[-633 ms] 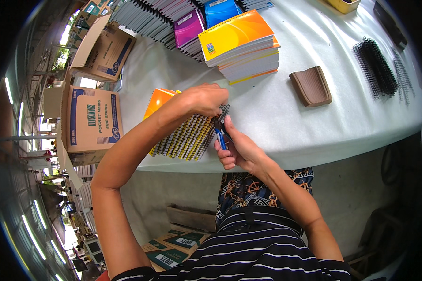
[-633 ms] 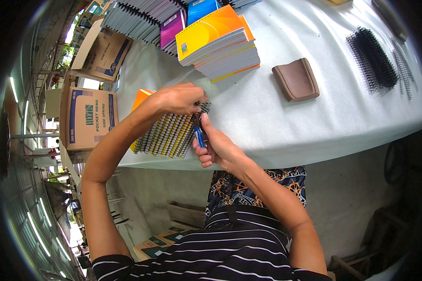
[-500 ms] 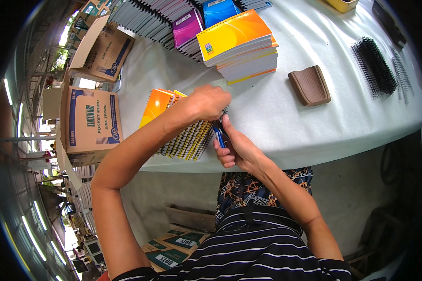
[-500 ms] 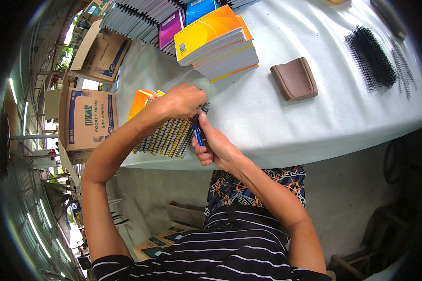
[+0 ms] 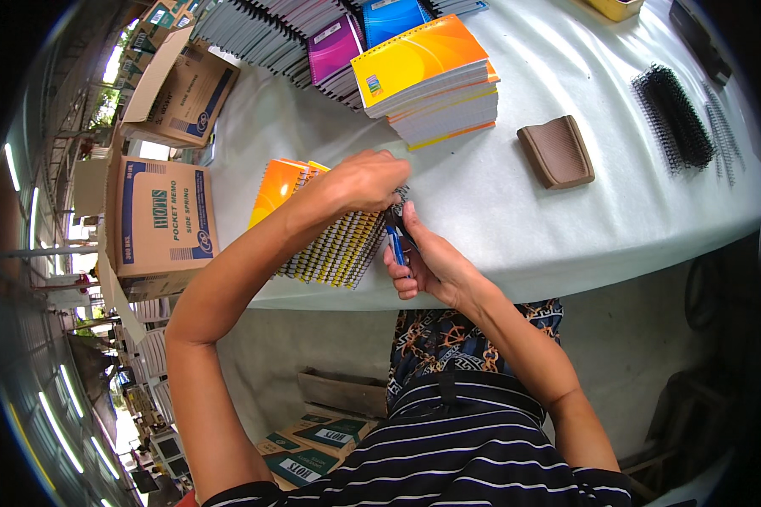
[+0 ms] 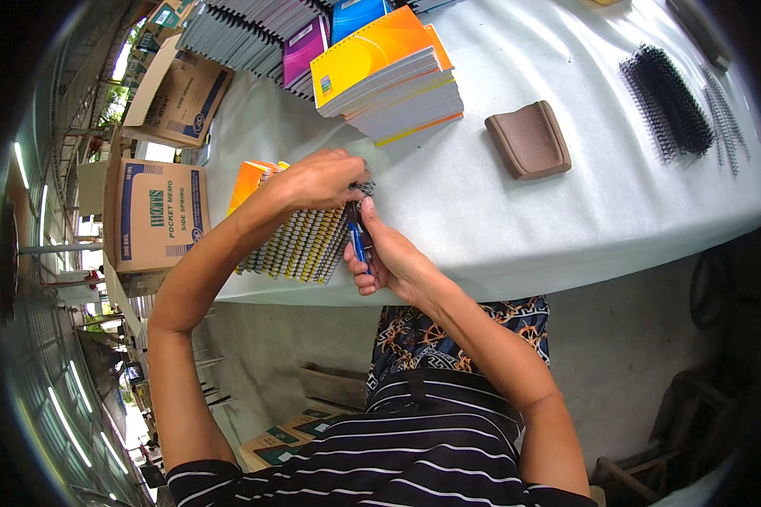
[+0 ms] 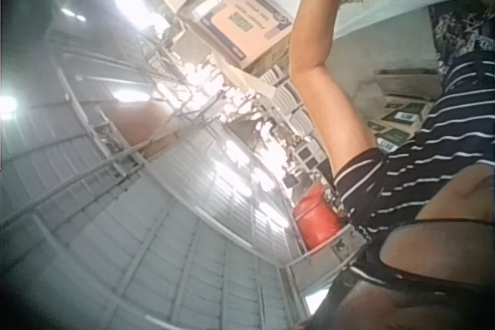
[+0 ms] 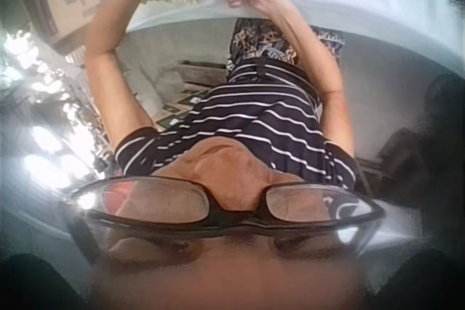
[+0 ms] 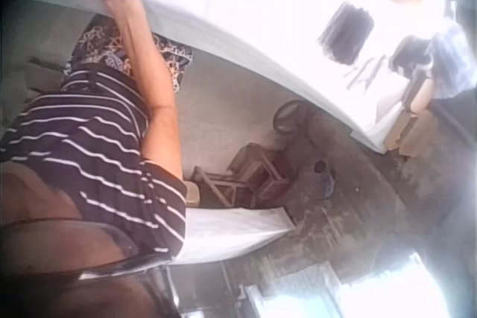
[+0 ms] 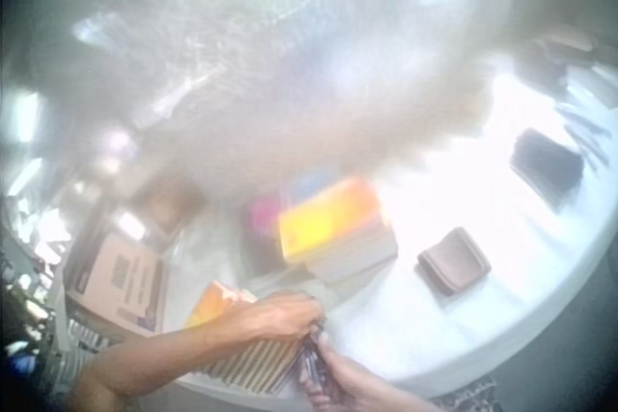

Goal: The person repeatedly picks up a spiral notebook and a metal coil, inserts the coil through the notebook's holes, and uses pliers to close the coil ends. Finished notebooks are stacked on the table.

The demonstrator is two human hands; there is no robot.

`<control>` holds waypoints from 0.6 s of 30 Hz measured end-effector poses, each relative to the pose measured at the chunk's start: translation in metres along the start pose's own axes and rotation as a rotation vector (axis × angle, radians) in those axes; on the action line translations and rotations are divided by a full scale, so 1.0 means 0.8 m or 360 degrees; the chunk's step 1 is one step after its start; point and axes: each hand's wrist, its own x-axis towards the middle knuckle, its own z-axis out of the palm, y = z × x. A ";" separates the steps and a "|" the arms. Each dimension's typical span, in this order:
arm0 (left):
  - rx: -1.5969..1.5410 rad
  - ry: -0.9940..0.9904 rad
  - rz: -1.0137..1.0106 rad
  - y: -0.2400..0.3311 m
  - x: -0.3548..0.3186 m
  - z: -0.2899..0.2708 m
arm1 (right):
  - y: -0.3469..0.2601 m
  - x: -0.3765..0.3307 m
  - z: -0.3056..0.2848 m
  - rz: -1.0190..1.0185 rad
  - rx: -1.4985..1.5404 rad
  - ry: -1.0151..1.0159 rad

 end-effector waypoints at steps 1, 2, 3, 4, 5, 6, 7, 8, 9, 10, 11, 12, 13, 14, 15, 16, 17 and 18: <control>0.0048 -0.0040 -0.0060 0.005 0.001 -0.002 | -0.001 0.002 -0.003 0.0020 0.0008 0.0017; 0.0097 -0.0080 -0.0119 0.010 0.004 -0.004 | -0.002 0.003 -0.005 0.0041 0.0016 0.0033; 0.0144 -0.0121 -0.0185 0.015 0.004 -0.005 | -0.002 0.002 -0.006 0.0035 -0.0011 0.0032; 0.0161 -0.0074 -0.0172 0.017 0.002 -0.002 | -0.002 0.000 -0.009 0.0028 -0.0038 0.0032; 0.0178 -0.0028 -0.0158 0.019 0.001 0.001 | -0.001 -0.001 -0.010 0.0021 -0.0064 0.0031; 0.0196 0.0017 -0.0147 0.019 0.000 0.004 | 0.003 -0.002 -0.009 0.0052 -0.0057 0.0041; 0.0164 0.0003 -0.0147 0.017 0.000 0.006 | 0.009 -0.004 -0.008 0.0083 -0.0049 0.0051; 0.0132 -0.0011 -0.0146 0.014 0.000 0.007 | 0.012 -0.006 -0.006 0.0113 -0.0041 0.0062; 0.0099 -0.0022 -0.0144 0.011 0.001 0.008 | 0.012 -0.006 -0.003 0.0130 -0.0034 0.0110; 0.0069 -0.0014 -0.0135 0.009 0.001 0.009 | 0.012 -0.006 0.000 0.0146 -0.0026 0.0159; 0.0040 -0.0005 -0.0126 0.006 0.000 0.011 | 0.012 -0.006 0.002 0.0162 -0.0019 0.0208; 0.0015 0.0003 -0.0115 0.006 0.001 0.010 | 0.010 -0.004 0.000 0.0171 -0.0005 0.0198; 0.0019 -0.0004 -0.0115 0.006 0.002 0.010 | 0.009 -0.002 -0.002 0.0180 0.0009 0.0187; 0.0024 -0.0010 -0.0114 0.006 0.003 0.009 | 0.007 -0.001 -0.004 0.0190 0.0022 0.0175; 0.0028 -0.0016 -0.0114 0.005 0.003 0.009 | 0.007 -0.001 -0.004 0.0181 0.0011 0.0167; 0.0034 -0.0021 -0.0104 0.004 0.004 0.009 | 0.006 -0.001 -0.004 0.0172 0.0001 0.0159; 0.0040 -0.0026 -0.0094 0.004 0.004 0.010 | 0.005 -0.001 -0.005 0.0164 -0.0010 0.0151; 0.0046 -0.0031 -0.0081 0.004 0.004 0.009 | 0.006 -0.001 -0.006 0.0182 -0.0001 0.0134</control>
